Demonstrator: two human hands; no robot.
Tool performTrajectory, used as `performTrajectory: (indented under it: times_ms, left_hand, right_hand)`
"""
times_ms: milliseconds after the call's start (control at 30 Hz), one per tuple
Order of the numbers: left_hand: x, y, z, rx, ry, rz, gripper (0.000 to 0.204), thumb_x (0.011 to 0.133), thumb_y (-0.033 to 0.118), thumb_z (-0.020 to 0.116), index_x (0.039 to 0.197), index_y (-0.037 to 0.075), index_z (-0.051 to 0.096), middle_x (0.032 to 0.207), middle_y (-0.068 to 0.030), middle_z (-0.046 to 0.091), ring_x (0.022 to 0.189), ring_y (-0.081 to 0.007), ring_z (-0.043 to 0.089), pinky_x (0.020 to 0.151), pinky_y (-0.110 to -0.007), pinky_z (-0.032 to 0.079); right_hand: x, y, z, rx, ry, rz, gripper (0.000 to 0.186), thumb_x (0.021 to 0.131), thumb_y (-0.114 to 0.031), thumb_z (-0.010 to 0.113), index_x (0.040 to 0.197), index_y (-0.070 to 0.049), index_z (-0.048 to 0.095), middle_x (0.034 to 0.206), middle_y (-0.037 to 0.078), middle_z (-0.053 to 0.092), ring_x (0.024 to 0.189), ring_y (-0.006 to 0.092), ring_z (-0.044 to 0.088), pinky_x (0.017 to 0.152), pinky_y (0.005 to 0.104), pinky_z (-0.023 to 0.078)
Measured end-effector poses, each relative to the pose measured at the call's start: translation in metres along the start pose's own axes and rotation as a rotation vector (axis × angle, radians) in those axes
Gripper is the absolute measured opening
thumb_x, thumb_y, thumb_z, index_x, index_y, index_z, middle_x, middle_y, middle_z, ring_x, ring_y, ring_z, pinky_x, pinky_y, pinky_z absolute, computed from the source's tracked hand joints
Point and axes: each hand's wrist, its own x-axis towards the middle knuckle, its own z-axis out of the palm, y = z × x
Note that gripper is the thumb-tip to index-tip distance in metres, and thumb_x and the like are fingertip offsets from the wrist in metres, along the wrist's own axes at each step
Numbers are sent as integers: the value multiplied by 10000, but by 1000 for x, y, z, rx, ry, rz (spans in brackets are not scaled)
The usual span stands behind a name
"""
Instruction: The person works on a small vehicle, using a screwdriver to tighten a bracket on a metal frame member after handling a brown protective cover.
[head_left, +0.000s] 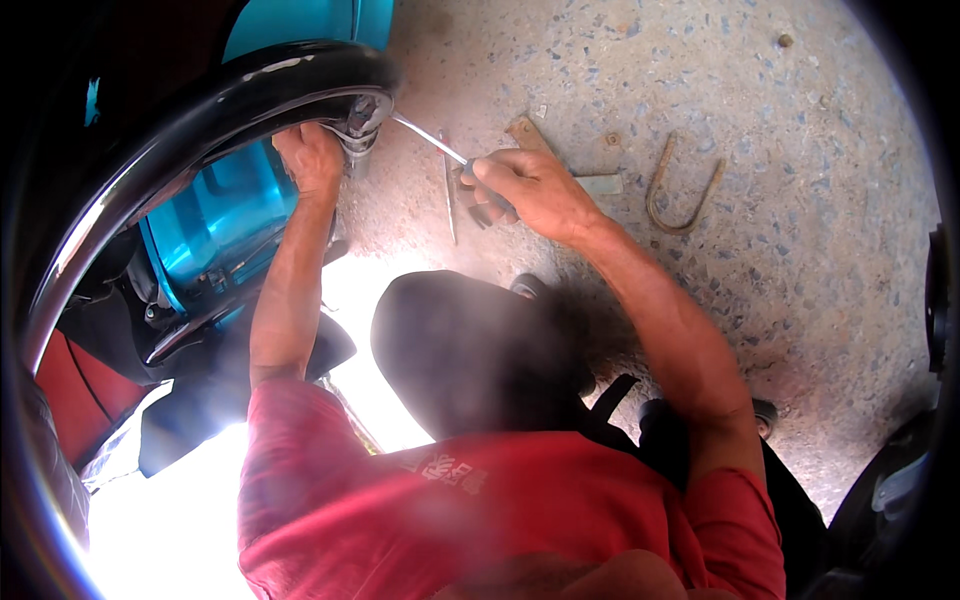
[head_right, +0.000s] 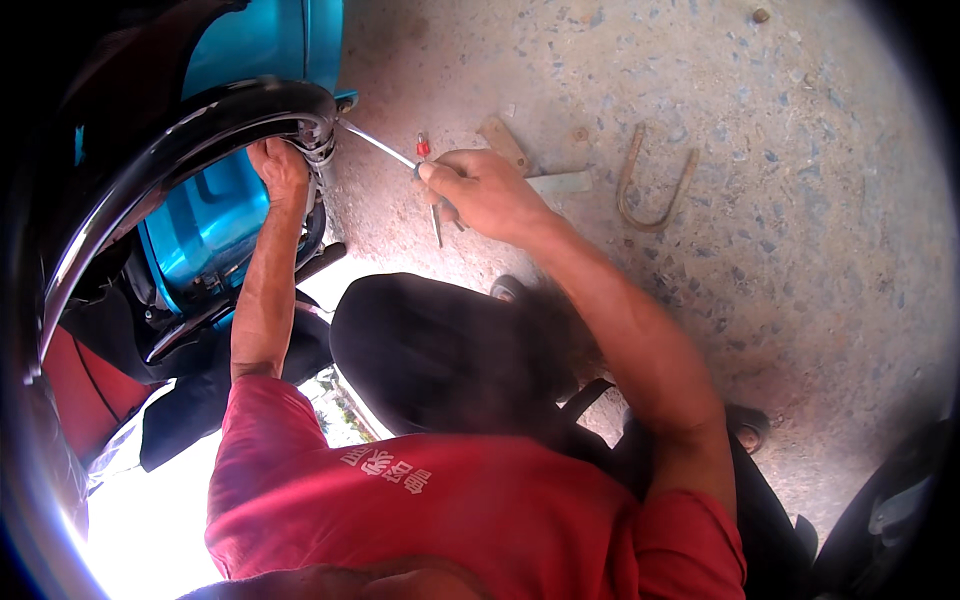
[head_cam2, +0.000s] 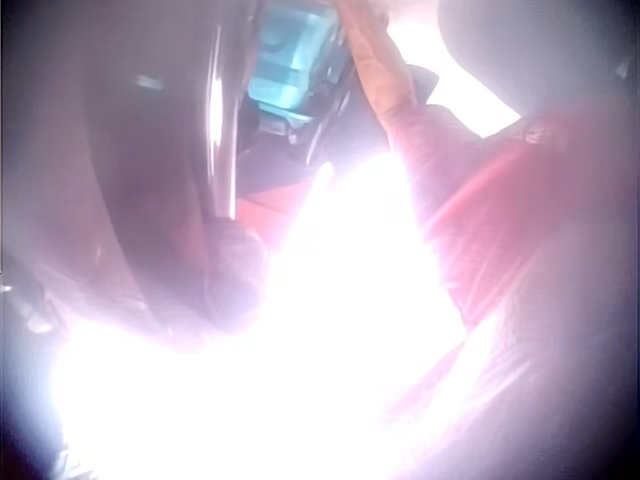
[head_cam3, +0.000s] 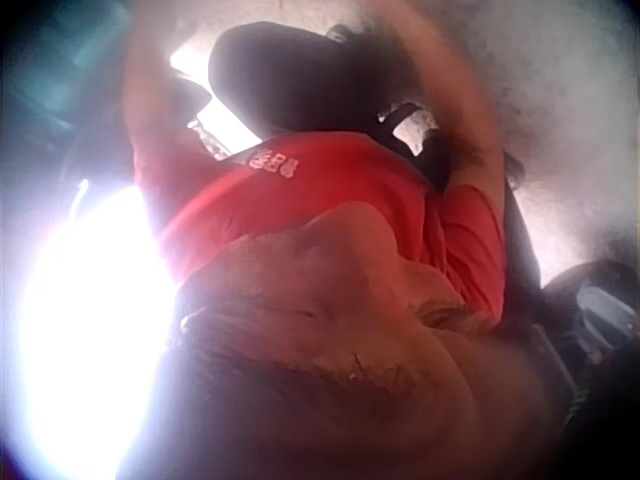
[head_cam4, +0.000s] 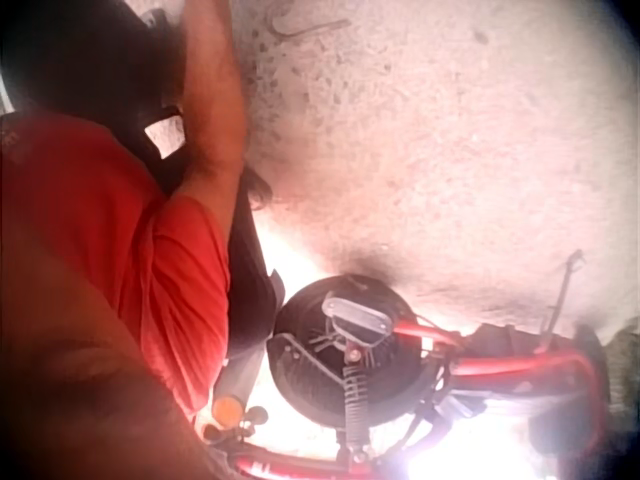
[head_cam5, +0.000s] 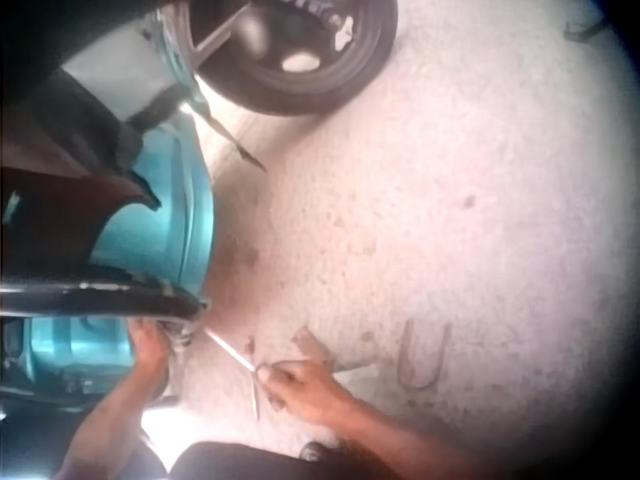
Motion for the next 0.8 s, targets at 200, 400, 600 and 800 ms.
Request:
performTrajectory:
  times_ms: [200,400,600,800]
  left_hand:
    - [-1,8,0,-5,-18,38,387,933,204,437,1083,-89,641,1010,-222,699,947,-313,664,860,-365,492]
    - [-1,13,0,-37,-43,-10,390,948,212,434,1072,-95,641,1012,-219,700,951,-296,662,860,-353,491]
    - [-1,3,1,-52,-18,1,389,944,225,445,1060,-86,648,994,-215,704,942,-307,664,854,-365,491]
    - [3,3,-1,63,-21,108,379,941,239,450,1047,-57,662,968,-229,701,910,-349,665,832,-391,492]
  right_hand:
    - [3,17,16,-434,448,-540,291,862,-291,695,981,-25,694,862,135,651,741,259,632,688,370,494]
    - [2,19,19,-323,410,-509,270,876,-260,685,981,-10,684,862,168,653,797,261,653,707,380,497]
    - [-3,-16,15,-115,135,-66,334,917,-293,636,1025,22,666,875,171,672,845,247,662,736,367,503]
    - [0,-1,11,-201,194,-193,344,918,-300,632,1070,6,658,942,163,683,893,227,652,795,345,494]
